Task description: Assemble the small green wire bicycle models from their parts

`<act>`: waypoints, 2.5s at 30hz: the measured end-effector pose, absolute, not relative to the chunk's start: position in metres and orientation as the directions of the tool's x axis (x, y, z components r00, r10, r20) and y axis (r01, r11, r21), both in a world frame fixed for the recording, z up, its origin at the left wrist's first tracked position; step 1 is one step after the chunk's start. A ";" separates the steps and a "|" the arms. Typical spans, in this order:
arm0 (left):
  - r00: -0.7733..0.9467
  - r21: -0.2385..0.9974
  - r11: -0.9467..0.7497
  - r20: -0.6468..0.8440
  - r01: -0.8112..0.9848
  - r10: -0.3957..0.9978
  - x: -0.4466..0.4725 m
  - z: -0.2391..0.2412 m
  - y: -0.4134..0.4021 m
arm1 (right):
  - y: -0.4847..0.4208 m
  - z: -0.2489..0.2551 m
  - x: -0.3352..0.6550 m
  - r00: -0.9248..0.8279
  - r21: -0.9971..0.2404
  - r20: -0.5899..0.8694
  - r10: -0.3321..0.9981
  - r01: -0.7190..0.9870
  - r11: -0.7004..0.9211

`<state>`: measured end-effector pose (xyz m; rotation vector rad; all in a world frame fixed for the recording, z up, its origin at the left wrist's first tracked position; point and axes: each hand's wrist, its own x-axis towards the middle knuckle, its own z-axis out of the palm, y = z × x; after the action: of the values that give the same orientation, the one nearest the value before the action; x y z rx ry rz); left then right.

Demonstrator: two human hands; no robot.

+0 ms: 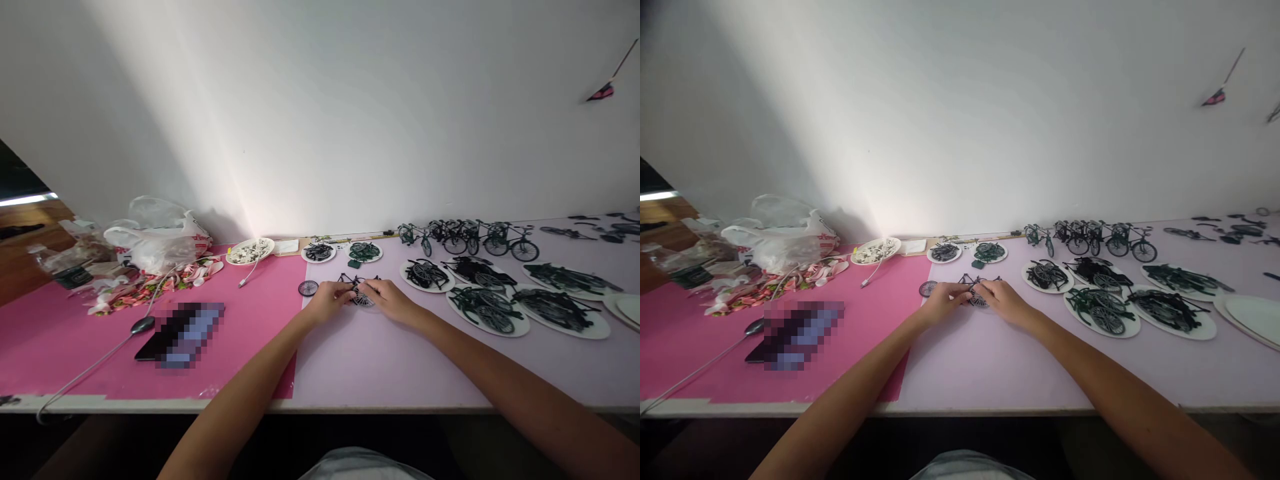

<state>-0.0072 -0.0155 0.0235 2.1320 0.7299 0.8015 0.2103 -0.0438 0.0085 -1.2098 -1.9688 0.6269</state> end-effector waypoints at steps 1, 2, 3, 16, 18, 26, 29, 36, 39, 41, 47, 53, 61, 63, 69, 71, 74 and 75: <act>0.644 0.784 -0.573 0.313 0.240 0.698 -0.007 0.024 -0.016 | -0.044 0.008 0.210 -0.290 -0.717 0.333 0.897 0.541 0.441; 0.644 0.781 -0.577 0.317 0.239 0.696 -0.007 0.025 -0.017 | -0.044 0.008 0.210 -0.289 -0.717 0.336 0.897 0.539 0.442; 0.644 0.776 -0.583 0.322 0.241 0.694 -0.006 0.025 -0.017 | -0.044 0.008 0.210 -0.287 -0.718 0.338 0.897 0.538 0.442; 0.645 0.777 -0.580 0.315 0.246 0.696 -0.004 0.027 -0.021 | -0.045 0.008 0.211 -0.292 -0.723 0.319 0.902 0.540 0.431; 0.645 0.769 -0.588 0.321 0.250 0.694 -0.004 0.028 -0.022 | -0.045 0.008 0.211 -0.293 -0.726 0.318 0.902 0.537 0.430; 0.662 0.714 -0.651 0.360 0.258 0.657 -0.004 0.028 -0.020 | -0.047 0.010 0.210 -0.294 -0.725 0.321 0.900 0.536 0.433; 0.665 0.699 -0.660 0.356 0.277 0.657 -0.003 0.029 -0.020 | -0.046 0.008 0.210 -0.296 -0.719 0.329 0.897 0.537 0.441; 0.641 0.641 -0.687 0.375 0.343 0.670 -0.002 0.028 -0.020 | -0.044 0.004 0.209 -0.292 -0.710 0.315 0.903 0.559 0.429; 0.629 0.624 -0.692 0.384 0.362 0.675 -0.002 0.027 -0.020 | -0.045 0.004 0.208 -0.300 -0.711 0.300 0.905 0.562 0.422; 0.631 0.609 -0.704 0.393 0.367 0.669 -0.002 0.027 -0.020 | -0.045 0.004 0.207 -0.310 -0.714 0.288 0.906 0.561 0.419; 0.635 0.579 -0.722 0.404 0.379 0.658 -0.003 0.029 -0.021 | -0.046 0.004 0.206 -0.314 -0.724 0.265 0.912 0.560 0.403; 0.647 0.556 -0.740 0.412 0.379 0.641 -0.003 0.029 -0.020 | -0.045 0.002 0.206 -0.321 -0.722 0.256 0.912 0.564 0.402; 0.623 0.584 -0.709 0.397 0.395 0.674 -0.001 0.027 -0.022 | -0.045 0.006 0.209 -0.302 -0.707 0.298 0.905 0.567 0.422; 0.616 0.596 -0.699 0.392 0.396 0.683 -0.001 0.028 -0.023 | -0.047 0.008 0.208 -0.290 -0.703 0.332 0.898 0.559 0.440; 0.612 0.590 -0.686 0.370 0.426 0.699 -0.001 0.029 -0.024 | -0.048 0.010 0.207 -0.237 -0.709 0.402 0.884 0.531 0.465; 0.602 0.590 -0.680 0.371 0.436 0.707 0.000 0.029 -0.024 | -0.049 0.011 0.206 -0.228 -0.713 0.414 0.881 0.521 0.469; 0.597 0.583 -0.679 0.372 0.446 0.711 0.000 0.028 -0.025 | -0.050 0.012 0.206 -0.212 -0.715 0.420 0.883 0.523 0.465; 0.598 0.580 -0.679 0.369 0.450 0.712 0.000 0.028 -0.025 | -0.050 0.013 0.206 -0.209 -0.715 0.420 0.883 0.524 0.464</act>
<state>-0.0004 -0.0249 0.0280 2.3975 0.9277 0.8238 0.2060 -0.0498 0.0128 -1.1821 -1.8750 0.5409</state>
